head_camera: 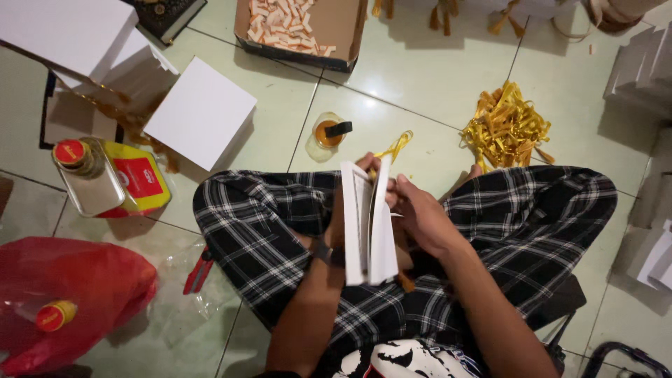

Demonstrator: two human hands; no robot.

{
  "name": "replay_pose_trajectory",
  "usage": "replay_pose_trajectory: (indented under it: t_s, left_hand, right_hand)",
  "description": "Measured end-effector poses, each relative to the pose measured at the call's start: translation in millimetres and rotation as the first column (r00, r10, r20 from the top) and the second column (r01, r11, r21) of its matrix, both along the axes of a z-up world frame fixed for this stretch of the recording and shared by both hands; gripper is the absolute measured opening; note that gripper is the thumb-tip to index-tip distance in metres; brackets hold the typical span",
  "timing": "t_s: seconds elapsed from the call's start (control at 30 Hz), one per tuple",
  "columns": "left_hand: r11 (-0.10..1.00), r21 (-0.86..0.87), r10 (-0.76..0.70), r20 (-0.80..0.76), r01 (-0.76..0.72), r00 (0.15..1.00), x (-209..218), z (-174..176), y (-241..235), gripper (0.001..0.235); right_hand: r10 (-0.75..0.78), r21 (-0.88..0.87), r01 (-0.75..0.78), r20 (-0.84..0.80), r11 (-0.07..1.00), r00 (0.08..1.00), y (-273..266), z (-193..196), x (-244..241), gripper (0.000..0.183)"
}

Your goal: The person sits on the floor and applies glue to the spine of a white book using a small brush. They then press a gold ribbon onto the glued spine and smooth it down. The person repeats this process with another book, applying glue and attaching the ribbon.

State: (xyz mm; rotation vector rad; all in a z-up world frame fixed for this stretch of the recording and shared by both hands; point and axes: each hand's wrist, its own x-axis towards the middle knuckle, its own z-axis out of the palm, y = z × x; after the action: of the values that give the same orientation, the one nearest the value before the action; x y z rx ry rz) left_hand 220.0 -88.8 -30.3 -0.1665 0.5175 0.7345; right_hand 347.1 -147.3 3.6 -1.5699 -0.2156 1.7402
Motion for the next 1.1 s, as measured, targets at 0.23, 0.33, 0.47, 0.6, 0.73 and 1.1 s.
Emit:
replay_pose_trajectory:
  t_s: [0.23, 0.33, 0.47, 0.6, 0.73, 1.1]
  left_hand:
    - [0.997, 0.063, -0.036, -0.110, 0.043, 0.993, 5.1, 5.8, 19.3, 0.028]
    - [0.995, 0.082, -0.043, -0.156, 0.056, 0.987, 8.6, 5.3, 25.2, 0.027]
    - [0.991, 0.108, -0.052, -0.217, 0.077, 0.975, 15.9, 0.5, 35.5, 0.027]
    - [0.987, 0.121, -0.066, -0.282, 0.104, 0.957, 23.3, -24.8, 42.3, 0.027]
    - [0.984, 0.130, -0.068, -0.352, 0.120, 0.934, 8.2, -140.3, 38.2, 0.027]
    - [0.978, 0.092, -0.109, -0.537, 0.186, 0.837, -8.6, -167.4, 19.0, 0.029]
  right_hand:
    - [-0.052, -0.002, 0.052, -0.045, 0.999, 0.998, 26.7, -12.2, 4.4, 0.020]
    - [-0.063, 0.056, 0.068, -0.094, 0.996, 0.994, 21.2, -17.8, 7.3, 0.024]
    - [-0.091, 0.044, 0.095, -0.084, 0.995, 0.992, 22.5, 8.6, 4.8, 0.038]
    - [-0.089, 0.073, 0.090, -0.016, 0.993, 0.996, 24.3, 1.0, 6.8, 0.032]
    - [-0.121, 0.060, 0.120, 0.010, 0.991, 0.993, 24.7, 7.7, 5.9, 0.035]
    - [-0.127, 0.140, 0.084, 0.332, 0.987, 0.935, 17.9, 24.9, 10.4, 0.029]
